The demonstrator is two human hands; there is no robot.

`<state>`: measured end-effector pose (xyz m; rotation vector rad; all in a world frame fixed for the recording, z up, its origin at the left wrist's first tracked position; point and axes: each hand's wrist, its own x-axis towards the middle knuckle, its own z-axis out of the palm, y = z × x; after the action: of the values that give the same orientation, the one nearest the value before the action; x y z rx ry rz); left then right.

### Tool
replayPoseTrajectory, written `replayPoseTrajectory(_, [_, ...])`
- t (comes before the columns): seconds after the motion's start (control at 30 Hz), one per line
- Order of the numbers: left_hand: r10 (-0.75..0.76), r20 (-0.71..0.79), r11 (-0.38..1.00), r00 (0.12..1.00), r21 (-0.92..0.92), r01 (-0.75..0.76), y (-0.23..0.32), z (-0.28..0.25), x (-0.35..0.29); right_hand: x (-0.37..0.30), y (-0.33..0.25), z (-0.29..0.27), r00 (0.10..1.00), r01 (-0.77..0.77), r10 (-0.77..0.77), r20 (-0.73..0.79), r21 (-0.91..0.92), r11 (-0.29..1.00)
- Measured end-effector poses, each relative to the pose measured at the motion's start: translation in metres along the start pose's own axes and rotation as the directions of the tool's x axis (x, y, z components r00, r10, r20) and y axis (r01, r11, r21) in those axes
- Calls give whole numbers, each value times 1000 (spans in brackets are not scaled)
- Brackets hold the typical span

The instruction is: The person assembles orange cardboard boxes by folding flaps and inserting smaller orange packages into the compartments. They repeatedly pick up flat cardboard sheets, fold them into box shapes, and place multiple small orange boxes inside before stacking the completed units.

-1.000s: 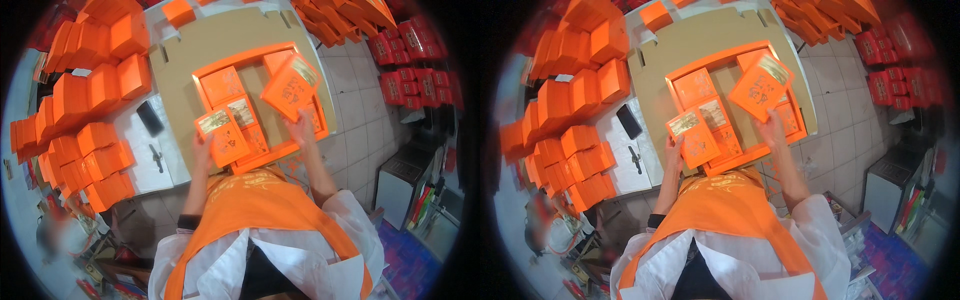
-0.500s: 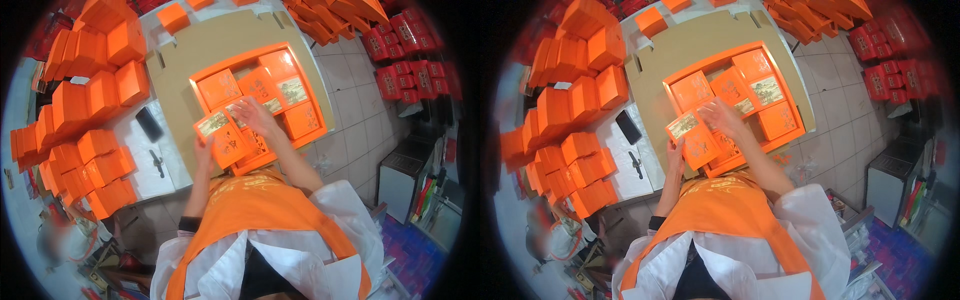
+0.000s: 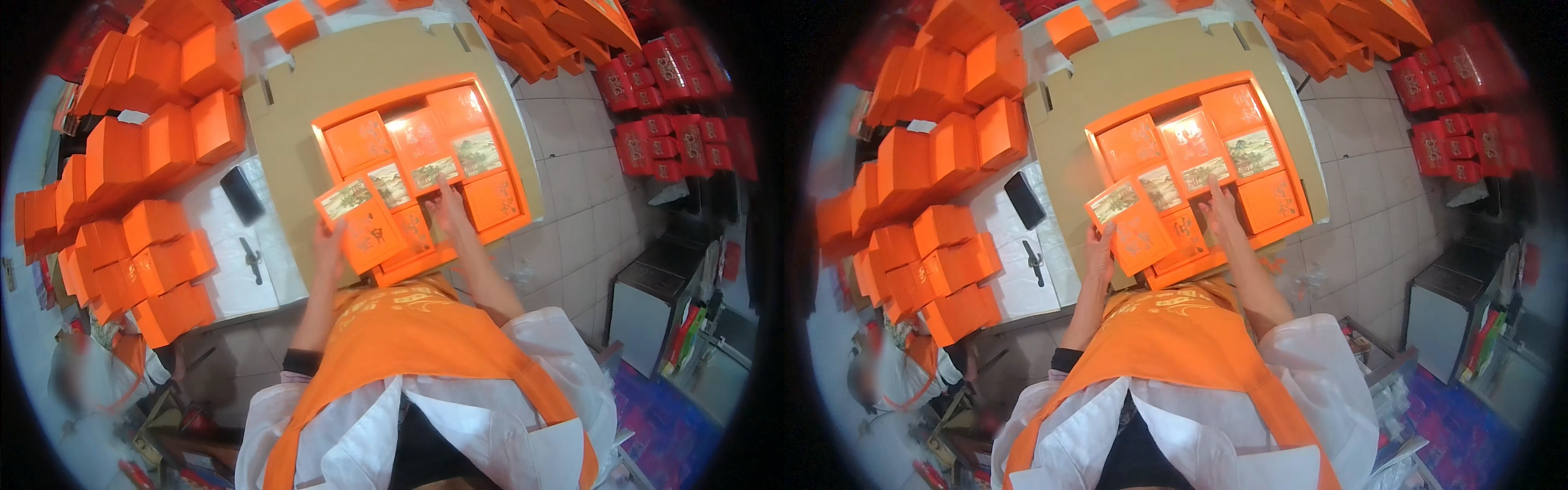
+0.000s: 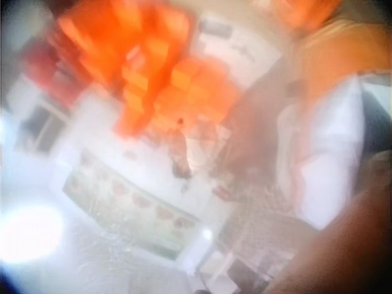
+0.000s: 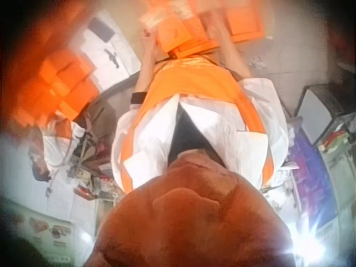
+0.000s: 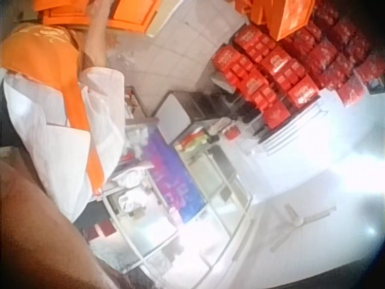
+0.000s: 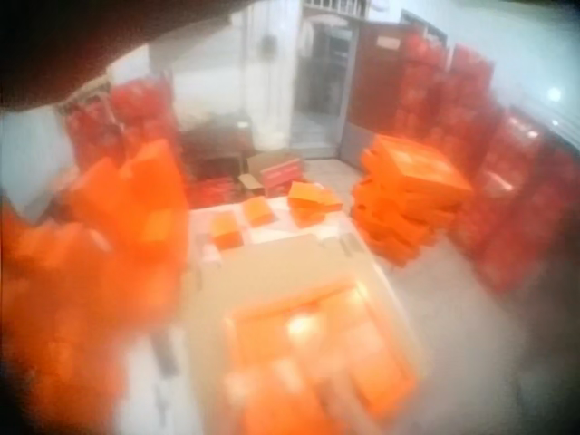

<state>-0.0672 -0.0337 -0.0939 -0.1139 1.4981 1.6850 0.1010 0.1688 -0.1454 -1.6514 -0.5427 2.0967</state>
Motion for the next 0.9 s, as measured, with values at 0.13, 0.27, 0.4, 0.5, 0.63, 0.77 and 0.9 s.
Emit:
replayPoseTrajectory(0.13, [-6,-31,1000,1000,-24,5,1,7,-1,20,-6,-3,996,14,-3,94,-116,993])
replayPoseTrajectory(0.27, [10,-26,1000,1000,-10,-10,-2,0,1,21,-11,7,994,41,-31,105,-92,995])
replayPoseTrajectory(0.4, [2,-32,1000,999,-15,-3,-3,5,-1,20,-24,17,990,1,19,139,-137,991])
replayPoseTrajectory(0.5, [-27,-55,1000,998,9,28,2,9,-3,34,-29,30,992,41,-33,118,-67,997])
replayPoseTrajectory(0.63, [-15,-54,999,998,27,17,4,7,-11,-1,-6,11,968,65,-97,231,143,988])
replayPoseTrajectory(0.77, [1,40,1000,999,-12,0,8,28,-19,-47,9,-34,953,131,-115,280,-39,991])
replayPoseTrajectory(0.9, [77,142,996,987,-54,-70,18,69,-17,-91,13,-44,872,79,-48,488,-44,996])
